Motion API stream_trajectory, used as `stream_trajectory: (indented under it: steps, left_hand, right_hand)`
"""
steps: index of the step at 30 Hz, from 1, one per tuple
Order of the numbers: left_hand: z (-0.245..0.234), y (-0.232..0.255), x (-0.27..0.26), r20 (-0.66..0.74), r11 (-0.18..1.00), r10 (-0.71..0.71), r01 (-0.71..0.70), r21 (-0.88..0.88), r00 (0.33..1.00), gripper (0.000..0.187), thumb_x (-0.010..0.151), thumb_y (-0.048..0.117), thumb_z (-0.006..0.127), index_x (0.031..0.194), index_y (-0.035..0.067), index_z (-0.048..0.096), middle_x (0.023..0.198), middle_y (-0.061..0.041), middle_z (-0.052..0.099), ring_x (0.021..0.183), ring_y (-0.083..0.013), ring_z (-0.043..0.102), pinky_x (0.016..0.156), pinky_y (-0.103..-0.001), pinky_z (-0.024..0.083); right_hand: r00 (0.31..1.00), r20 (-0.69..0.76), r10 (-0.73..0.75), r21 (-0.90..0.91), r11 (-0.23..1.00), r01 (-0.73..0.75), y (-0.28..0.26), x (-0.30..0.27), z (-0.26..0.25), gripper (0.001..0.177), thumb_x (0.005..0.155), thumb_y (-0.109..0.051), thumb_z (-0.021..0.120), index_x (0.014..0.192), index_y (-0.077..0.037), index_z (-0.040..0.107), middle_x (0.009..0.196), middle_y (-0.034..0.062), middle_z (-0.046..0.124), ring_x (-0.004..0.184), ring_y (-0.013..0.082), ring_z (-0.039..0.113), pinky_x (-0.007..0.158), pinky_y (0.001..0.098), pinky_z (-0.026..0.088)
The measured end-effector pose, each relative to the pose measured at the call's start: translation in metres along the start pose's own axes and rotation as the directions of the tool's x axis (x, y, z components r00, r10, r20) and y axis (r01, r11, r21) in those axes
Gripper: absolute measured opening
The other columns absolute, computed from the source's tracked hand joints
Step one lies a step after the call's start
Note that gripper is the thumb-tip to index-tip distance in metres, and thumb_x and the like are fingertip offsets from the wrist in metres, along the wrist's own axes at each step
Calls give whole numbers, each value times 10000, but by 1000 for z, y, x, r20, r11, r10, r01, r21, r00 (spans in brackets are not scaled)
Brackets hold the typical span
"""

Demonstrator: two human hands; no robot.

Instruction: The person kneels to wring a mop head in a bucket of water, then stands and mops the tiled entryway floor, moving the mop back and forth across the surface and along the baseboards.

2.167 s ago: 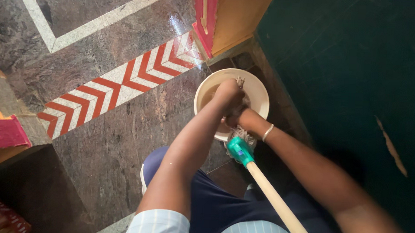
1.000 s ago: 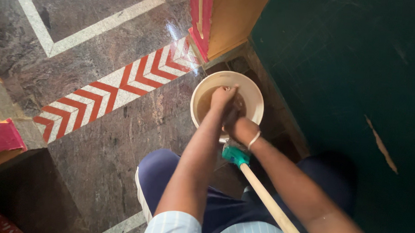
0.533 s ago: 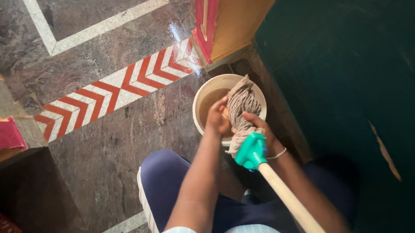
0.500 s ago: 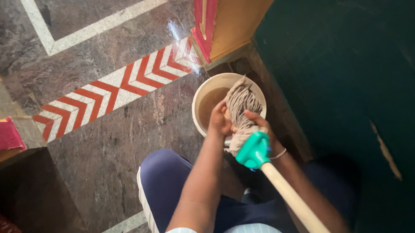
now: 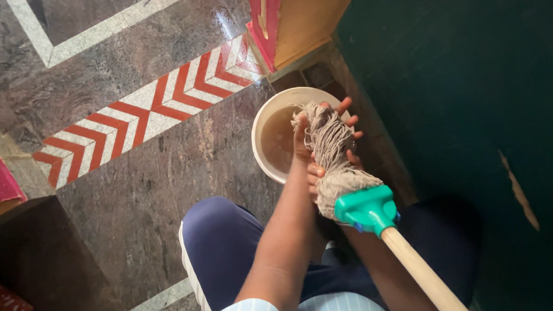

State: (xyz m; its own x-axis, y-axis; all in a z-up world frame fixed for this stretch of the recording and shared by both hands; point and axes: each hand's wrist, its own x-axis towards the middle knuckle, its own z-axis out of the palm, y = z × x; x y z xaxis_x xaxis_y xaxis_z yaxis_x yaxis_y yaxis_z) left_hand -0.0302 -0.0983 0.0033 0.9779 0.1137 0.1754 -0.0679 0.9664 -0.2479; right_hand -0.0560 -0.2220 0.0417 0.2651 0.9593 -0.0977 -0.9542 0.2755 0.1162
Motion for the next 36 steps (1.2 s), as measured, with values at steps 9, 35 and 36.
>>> stream_trajectory:
  steps: [9,35,36]
  left_hand:
    - [17,60,28,-773,556,-141,696,455,618,211,861,152,757,968,-25,711,868,-144,734,773,-293,704,695,-445,592]
    - [11,53,46,-413,-550,506,652,521,757,234,859,218,657,990,46,747,980,-236,734,968,-421,703,869,-509,548]
    - [10,53,48,-385,-553,509,635,540,770,249,860,222,667,1022,52,749,997,-235,737,978,-421,704,877,-508,548]
  right_hand:
    - [810,-576,108,-661,521,-540,-58,7,50,339,850,-201,832,1056,16,673,917,110,712,811,205,687,725,350,559]
    - [964,-114,-240,96,-968,-230,-40,83,-82,349,992,-298,643,1214,-31,674,1159,210,735,1087,374,699,909,476,526]
    - [956,-69,-286,40,-958,-283,-43,86,-78,421,984,-362,650,1210,-8,674,1160,231,730,1094,371,696,941,451,524]
